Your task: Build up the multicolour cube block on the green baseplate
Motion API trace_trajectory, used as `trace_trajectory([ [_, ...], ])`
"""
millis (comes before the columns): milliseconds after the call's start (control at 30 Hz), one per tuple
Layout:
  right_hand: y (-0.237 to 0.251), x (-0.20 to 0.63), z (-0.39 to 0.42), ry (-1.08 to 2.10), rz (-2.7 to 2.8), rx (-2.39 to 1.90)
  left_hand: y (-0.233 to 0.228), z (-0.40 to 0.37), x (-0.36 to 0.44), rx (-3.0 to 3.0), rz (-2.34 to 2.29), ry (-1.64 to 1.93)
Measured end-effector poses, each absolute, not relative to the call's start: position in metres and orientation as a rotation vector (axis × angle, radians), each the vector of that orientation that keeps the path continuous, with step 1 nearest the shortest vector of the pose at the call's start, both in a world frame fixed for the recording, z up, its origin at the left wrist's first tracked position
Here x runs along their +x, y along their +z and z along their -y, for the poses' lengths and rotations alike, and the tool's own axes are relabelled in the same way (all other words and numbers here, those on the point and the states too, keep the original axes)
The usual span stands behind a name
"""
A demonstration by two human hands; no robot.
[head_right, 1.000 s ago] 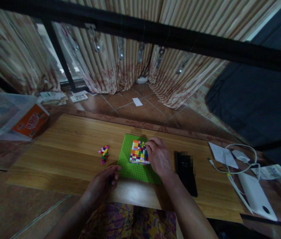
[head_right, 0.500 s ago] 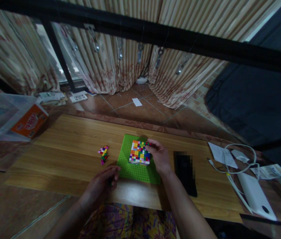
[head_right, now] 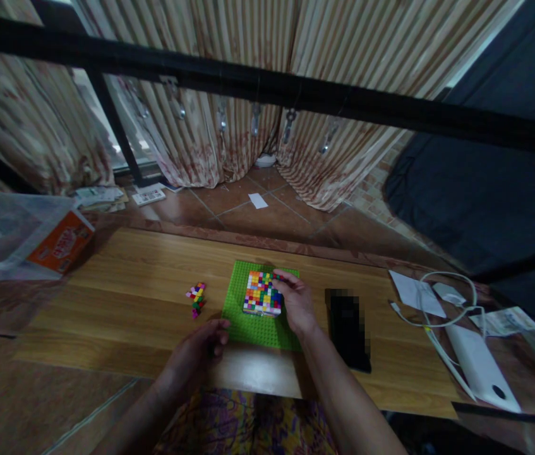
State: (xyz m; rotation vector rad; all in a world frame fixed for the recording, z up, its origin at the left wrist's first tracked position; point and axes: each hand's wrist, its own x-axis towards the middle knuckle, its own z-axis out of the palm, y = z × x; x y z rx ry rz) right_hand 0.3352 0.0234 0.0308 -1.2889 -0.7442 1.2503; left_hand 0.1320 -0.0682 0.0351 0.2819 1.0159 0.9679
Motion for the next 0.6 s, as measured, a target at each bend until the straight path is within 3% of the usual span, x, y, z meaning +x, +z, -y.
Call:
trace_trajectory([
  [267,0.067,0.328,0.026,0.65,1.33,-1.37,0.068,0.068,0.132,0.101,-0.782,0.922],
  [400,0.084,0.307,0.057,0.604,1.939,-1.188,0.076,0.07,0.136,0.124,-0.655,0.906],
  [600,0.079,0.291,0.066,0.49,2.172,-1.143,0.078,0.075,0.145,0.2,-0.572,0.908],
])
